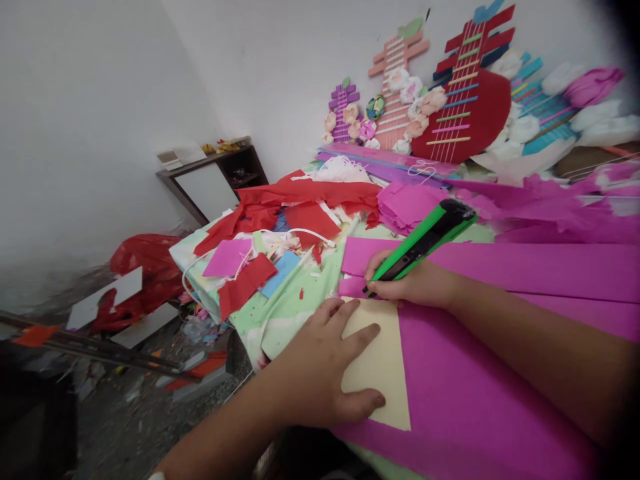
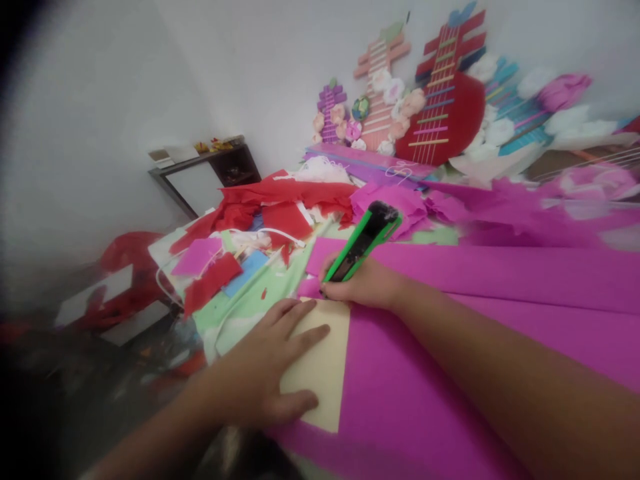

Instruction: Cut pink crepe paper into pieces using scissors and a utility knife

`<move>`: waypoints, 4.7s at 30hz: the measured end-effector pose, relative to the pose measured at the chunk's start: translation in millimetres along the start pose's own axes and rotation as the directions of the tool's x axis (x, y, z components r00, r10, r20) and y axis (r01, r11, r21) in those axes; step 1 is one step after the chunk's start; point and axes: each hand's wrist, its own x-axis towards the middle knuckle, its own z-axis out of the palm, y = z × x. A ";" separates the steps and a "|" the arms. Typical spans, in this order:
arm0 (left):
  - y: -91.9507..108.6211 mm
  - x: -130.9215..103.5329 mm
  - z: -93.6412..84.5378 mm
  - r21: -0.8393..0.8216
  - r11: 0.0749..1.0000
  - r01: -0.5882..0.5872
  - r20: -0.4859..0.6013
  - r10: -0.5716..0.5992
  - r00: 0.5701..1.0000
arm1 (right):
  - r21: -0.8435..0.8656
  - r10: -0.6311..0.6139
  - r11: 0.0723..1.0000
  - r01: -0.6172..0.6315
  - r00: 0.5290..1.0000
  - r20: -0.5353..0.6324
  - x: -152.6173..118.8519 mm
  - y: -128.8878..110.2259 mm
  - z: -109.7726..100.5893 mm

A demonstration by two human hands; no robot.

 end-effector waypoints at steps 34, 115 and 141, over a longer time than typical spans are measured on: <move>-1.3 1.0 1.1 0.027 0.999 -0.031 0.005 0.031 1.000 | -0.011 0.028 1.000 -0.028 0.999 0.016 -2.7 1.3 -4.3; -1.9 2.6 1.8 0.038 0.996 -0.083 -0.032 0.085 0.996 | 0.027 0.070 0.997 -0.070 0.997 -0.010 -4.7 3.6 -5.1; -1.2 4.2 0.0 0.053 0.995 -0.083 -0.016 0.084 0.996 | -0.197 0.063 0.979 -0.060 0.998 0.010 -4.9 -3.3 -3.4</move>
